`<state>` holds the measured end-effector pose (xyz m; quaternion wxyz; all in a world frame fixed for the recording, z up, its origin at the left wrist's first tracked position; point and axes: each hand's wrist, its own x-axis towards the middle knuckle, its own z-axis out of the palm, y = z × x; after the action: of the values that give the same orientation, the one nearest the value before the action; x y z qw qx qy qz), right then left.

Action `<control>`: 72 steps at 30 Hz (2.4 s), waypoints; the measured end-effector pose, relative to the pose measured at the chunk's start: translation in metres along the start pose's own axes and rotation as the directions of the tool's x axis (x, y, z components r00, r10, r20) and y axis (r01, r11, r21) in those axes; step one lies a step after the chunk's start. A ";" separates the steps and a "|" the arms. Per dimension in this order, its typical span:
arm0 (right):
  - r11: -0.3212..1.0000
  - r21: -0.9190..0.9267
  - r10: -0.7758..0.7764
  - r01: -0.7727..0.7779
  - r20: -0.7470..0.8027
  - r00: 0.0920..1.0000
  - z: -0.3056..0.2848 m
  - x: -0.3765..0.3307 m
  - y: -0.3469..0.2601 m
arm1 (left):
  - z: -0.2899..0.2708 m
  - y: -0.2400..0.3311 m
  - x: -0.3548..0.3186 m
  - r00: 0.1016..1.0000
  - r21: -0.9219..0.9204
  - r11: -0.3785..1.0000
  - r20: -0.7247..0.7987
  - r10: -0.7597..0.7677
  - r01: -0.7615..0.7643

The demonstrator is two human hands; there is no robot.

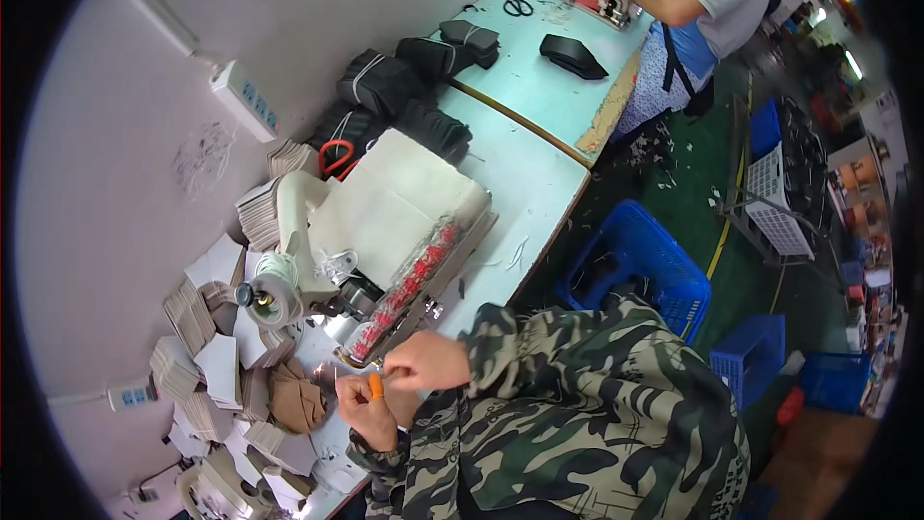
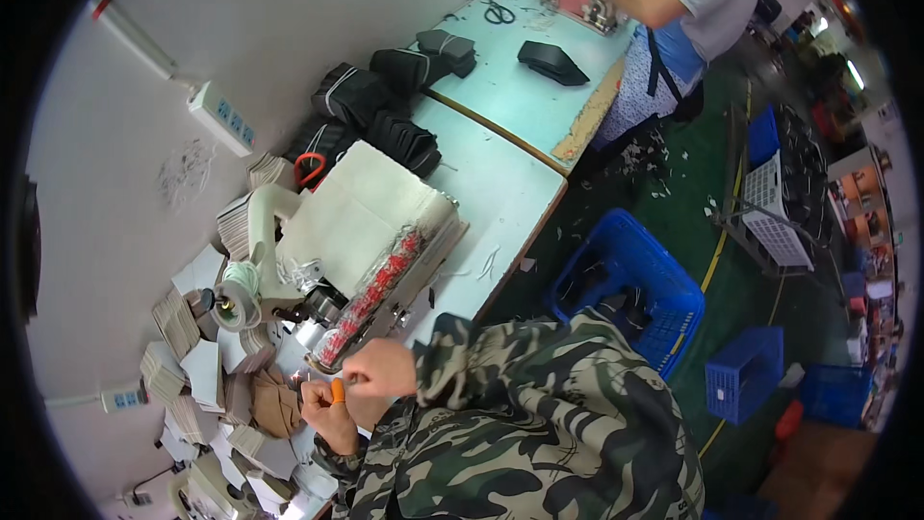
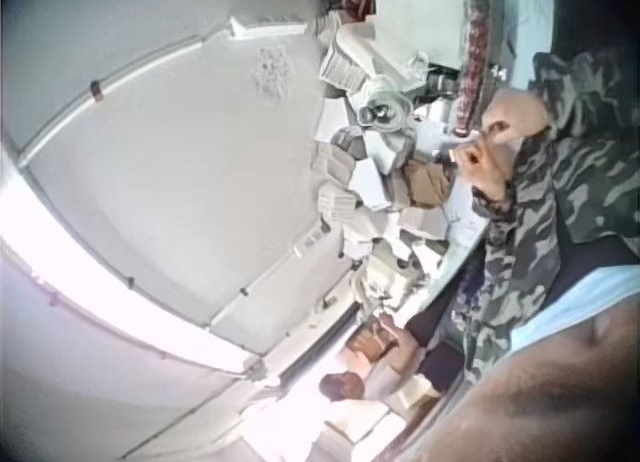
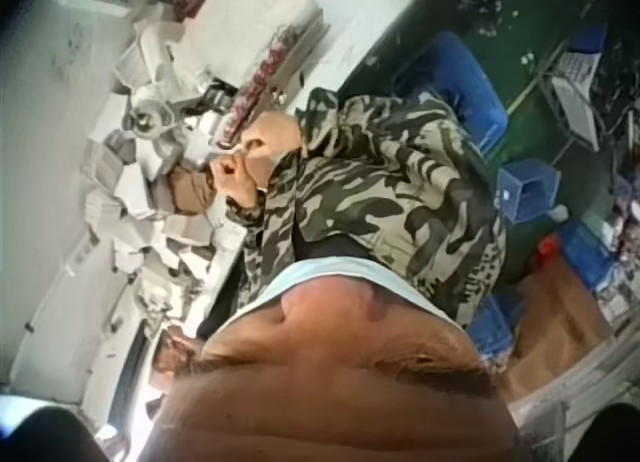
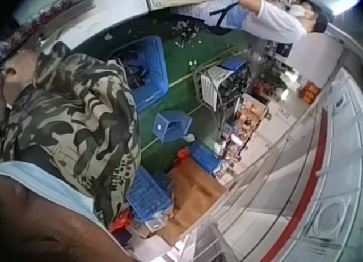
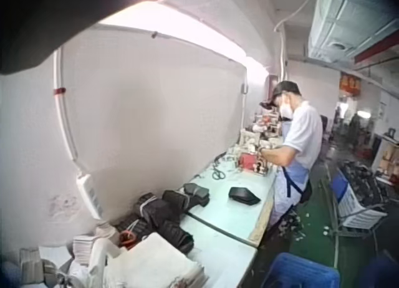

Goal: The worker is using a leather skiving machine to thin the edges of shoe upper components.

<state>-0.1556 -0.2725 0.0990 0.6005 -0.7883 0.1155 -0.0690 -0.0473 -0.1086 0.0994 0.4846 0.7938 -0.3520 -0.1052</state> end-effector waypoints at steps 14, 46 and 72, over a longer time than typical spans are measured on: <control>0.882 -0.153 -0.465 0.445 -0.134 0.875 0.027 0.033 -0.030 | 0.010 0.033 0.014 0.695 -0.807 0.042 0.480 -0.535 0.589; 0.925 0.199 0.191 -0.322 0.490 0.850 0.057 0.034 0.041 | -0.004 -0.041 -0.027 0.951 0.522 0.842 0.165 -0.261 0.141; 0.989 0.052 0.129 -0.138 0.157 0.979 0.056 0.014 0.085 | -0.078 -0.108 0.015 0.874 0.153 0.928 0.313 -0.371 0.339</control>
<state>-0.1369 -0.2453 0.0011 0.6354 -0.7623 0.1196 0.0285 0.0521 -0.0336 0.0506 0.3520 0.8370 -0.2823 -0.3097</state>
